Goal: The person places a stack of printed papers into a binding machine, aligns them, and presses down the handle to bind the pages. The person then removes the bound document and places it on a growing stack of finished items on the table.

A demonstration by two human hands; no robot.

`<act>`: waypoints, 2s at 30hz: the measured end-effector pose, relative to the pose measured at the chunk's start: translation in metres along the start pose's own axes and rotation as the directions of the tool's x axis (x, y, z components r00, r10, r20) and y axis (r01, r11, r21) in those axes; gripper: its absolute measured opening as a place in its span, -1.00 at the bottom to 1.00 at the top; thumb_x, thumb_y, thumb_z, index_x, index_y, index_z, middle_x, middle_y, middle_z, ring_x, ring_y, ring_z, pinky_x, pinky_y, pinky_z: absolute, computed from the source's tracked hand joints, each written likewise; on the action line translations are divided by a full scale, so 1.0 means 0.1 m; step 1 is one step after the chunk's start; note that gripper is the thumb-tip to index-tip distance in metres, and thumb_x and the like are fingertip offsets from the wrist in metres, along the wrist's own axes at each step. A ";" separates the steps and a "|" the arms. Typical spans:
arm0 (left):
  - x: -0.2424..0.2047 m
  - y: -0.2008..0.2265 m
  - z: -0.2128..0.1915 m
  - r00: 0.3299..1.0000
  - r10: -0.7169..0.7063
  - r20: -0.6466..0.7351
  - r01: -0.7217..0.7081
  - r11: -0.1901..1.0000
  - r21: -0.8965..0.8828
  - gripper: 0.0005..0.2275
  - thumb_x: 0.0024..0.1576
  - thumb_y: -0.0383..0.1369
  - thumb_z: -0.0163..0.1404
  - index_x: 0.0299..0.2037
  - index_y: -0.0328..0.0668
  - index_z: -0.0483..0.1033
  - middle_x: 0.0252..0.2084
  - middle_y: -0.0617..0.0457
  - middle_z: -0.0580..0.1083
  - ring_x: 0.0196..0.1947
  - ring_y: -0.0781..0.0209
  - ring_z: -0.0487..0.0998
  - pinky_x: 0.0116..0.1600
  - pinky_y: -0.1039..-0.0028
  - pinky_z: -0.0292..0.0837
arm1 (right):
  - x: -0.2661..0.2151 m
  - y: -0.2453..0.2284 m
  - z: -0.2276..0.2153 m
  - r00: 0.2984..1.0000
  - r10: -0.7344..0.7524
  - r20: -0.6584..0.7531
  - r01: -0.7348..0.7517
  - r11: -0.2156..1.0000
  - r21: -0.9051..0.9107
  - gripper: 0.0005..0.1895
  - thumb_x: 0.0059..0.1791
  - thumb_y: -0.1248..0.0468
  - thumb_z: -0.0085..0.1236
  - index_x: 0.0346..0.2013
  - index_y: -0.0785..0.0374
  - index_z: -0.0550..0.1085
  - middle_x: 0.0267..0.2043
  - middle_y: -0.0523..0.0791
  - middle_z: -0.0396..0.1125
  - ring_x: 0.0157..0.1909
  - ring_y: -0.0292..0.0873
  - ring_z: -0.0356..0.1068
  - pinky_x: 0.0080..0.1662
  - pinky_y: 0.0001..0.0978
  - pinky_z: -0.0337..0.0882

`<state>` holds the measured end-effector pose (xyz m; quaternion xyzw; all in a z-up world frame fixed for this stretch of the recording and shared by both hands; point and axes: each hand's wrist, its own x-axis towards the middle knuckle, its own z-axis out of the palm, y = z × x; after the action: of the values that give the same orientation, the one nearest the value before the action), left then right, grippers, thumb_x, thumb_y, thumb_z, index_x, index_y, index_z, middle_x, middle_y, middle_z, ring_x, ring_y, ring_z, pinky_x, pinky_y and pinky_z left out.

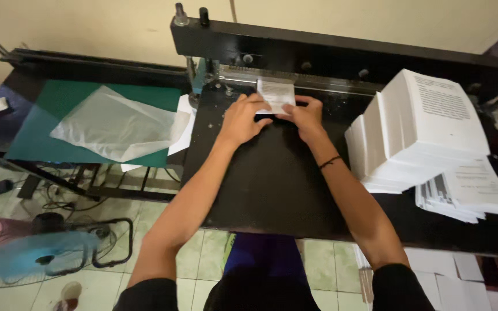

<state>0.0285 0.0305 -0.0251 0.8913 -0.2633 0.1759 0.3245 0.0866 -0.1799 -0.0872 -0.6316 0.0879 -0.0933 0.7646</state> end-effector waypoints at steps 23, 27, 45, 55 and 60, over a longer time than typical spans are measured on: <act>0.37 0.11 -0.16 0.966 -0.055 0.254 0.046 0.998 0.044 -0.85 0.06 -0.34 0.19 -0.17 0.04 0.71 -0.12 -0.02 0.65 -0.08 -0.32 0.63 -0.01 -0.15 0.55 | 0.10 0.02 0.04 0.997 0.030 -0.072 -0.034 0.998 -0.053 -0.40 -0.12 0.51 0.38 0.15 0.59 0.33 -0.28 0.22 0.26 -0.32 0.26 0.52 -0.36 0.07 0.65; 0.34 -0.01 -0.12 0.964 -0.043 0.264 0.029 0.998 0.056 -0.88 0.09 -0.29 0.17 -0.20 0.16 0.71 -0.09 0.09 0.65 -0.08 -0.25 0.63 0.00 -0.13 0.56 | -0.19 -0.33 0.09 0.994 0.084 -0.070 -0.085 0.996 -0.010 -0.36 -0.12 0.53 0.34 0.19 0.61 0.28 -0.29 0.17 0.25 -0.32 0.30 0.52 -0.33 0.07 0.67; 0.36 -0.10 -0.04 0.969 -0.142 0.203 0.156 0.986 -0.056 -0.87 0.01 -0.27 0.24 -0.28 0.38 0.69 -0.18 0.25 0.62 -0.27 -0.10 0.64 -0.15 0.05 0.56 | -0.16 -0.33 0.08 0.998 0.058 0.009 -0.058 0.997 -0.058 -0.39 -0.06 0.50 0.27 0.22 0.60 0.24 -0.35 0.17 0.33 -0.45 0.21 0.54 -0.31 -0.06 0.68; 0.36 -0.05 -0.10 0.957 -0.153 0.248 0.184 0.977 -0.108 -0.86 0.03 -0.33 0.23 -0.24 0.27 0.69 -0.17 0.19 0.60 -0.34 -0.01 0.61 -0.18 0.14 0.54 | -0.26 -0.45 0.10 0.997 0.077 -0.004 -0.077 0.996 -0.036 -0.36 -0.06 0.51 0.28 0.24 0.60 0.22 -0.29 0.21 0.31 -0.34 0.22 0.54 -0.27 0.00 0.68; 0.36 -0.01 -0.17 0.960 -0.126 0.250 0.162 0.978 -0.129 -0.87 0.04 -0.35 0.22 -0.25 0.22 0.69 -0.19 0.10 0.60 -0.33 -0.09 0.61 -0.19 0.11 0.53 | -0.26 -0.45 0.13 0.998 0.069 0.001 -0.069 0.995 -0.067 -0.36 -0.06 0.49 0.29 0.25 0.60 0.23 -0.31 0.19 0.32 -0.36 0.11 0.55 -0.27 -0.09 0.68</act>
<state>0.0554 0.0298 0.0046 0.8963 -0.2473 0.0223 0.3675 0.0629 -0.1693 -0.0399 -0.6537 0.1114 -0.0629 0.7458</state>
